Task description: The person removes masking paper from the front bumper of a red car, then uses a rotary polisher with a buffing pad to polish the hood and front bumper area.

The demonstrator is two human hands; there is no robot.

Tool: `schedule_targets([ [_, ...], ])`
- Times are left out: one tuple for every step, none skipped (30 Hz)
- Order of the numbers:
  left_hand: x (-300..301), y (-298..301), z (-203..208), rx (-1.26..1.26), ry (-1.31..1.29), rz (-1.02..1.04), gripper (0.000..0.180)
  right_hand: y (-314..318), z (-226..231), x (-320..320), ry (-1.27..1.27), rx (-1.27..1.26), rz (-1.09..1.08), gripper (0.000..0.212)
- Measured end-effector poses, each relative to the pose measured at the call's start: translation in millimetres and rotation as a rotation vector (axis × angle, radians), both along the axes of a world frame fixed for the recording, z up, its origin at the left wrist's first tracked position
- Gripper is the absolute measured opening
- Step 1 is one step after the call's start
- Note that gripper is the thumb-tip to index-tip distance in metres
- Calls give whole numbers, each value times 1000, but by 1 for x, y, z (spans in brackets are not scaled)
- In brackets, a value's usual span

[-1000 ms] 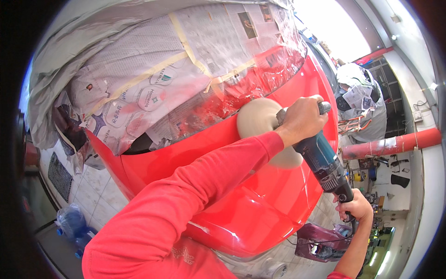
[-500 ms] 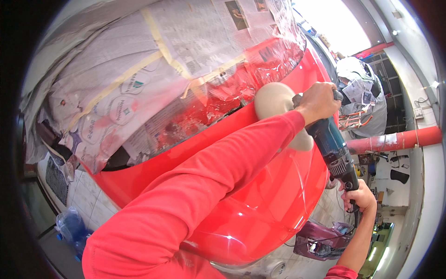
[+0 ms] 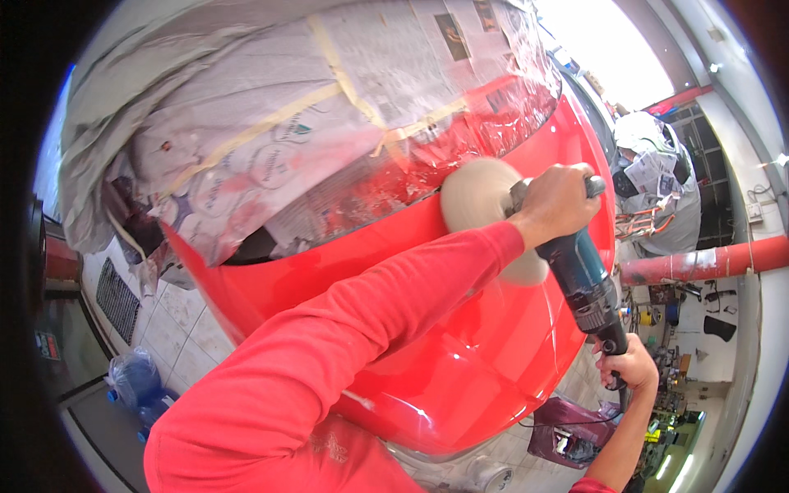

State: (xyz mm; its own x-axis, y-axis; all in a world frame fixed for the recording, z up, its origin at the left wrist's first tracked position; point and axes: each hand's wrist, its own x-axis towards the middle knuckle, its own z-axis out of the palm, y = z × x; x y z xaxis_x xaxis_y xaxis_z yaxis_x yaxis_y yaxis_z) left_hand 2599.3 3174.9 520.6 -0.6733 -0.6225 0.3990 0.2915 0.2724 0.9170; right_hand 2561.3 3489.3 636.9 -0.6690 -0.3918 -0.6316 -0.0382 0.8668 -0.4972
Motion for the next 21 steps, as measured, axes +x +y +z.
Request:
schedule_targets([
  [20, 3, 2, -1, -19, 5, 28, 1, 2, 14, -3, 14, 19, 32],
  [41, 5, 3, -1, -39, 11, 28, 2, 1, 28, -26, 5, 29, 30],
  [61, 10, 3, 5, -42, 7, 28, 10, 1, 46, -19, 14, 20, 29],
  [81, 12, 2, 7, -51, 13, 28, 12, -1, 62, -18, 18, 20, 28],
  [101, 14, 1, 9, -61, 20, 29, 12, -2, 79, -39, 19, 14, 28],
  [122, 19, 0, -2, -64, 29, 30, 22, -9, 92, -55, 19, 10, 28],
  [142, 23, -2, -11, -71, 37, 31, 29, -16, 105, -61, 7, 38, 27],
  [162, 26, -4, -21, -77, 44, 32, 33, -20, 120, -67, -4, 66, 27],
  [182, 31, -7, -28, -74, 67, 33, 31, -23, 141, -85, -16, 86, 27],
  [201, 37, -10, -39, -71, 81, 34, 33, -29, 162, -96, -38, 70, 26],
  [219, 41, -13, -49, -67, 92, 36, 38, -40, 181, -98, -56, 73, 25],
  [235, 44, -12, -79, -83, 106, 37, 45, -53, 200, -97, -78, 65, 24],
  [249, 46, -11, -114, -96, 116, 39, 48, -62, 218, -94, -103, 77, 25],
  [258, 42, -13, -122, -82, 127, 37, 45, -73, 232, -98, -135, 97, 26],
  [262, 36, -16, -125, -68, 123, 35, 44, -83, 246, -136, -209, 119, 28],
  [266, 25, -21, -142, -37, 129, 37, 40, -94, 255, -176, -293, 147, 31],
  [268, 17, -25, -163, -12, 127, 38, 39, -107, 264, -252, -411, 172, 36],
  [269, 13, -23, -174, 16, 118, 37, 42, -118, 276, -320, -525, 181, 41],
  [269, 13, -20, -183, 45, 115, 35, 44, -124, 287, -361, -565, 179, 45],
  [269, 15, -19, -198, 21, 98, 34, 47, -132, 298, -408, -611, 192, 49],
  [265, 21, -18, -207, 5, 75, 33, 55, -141, 308, -483, -679, 149, 54],
])
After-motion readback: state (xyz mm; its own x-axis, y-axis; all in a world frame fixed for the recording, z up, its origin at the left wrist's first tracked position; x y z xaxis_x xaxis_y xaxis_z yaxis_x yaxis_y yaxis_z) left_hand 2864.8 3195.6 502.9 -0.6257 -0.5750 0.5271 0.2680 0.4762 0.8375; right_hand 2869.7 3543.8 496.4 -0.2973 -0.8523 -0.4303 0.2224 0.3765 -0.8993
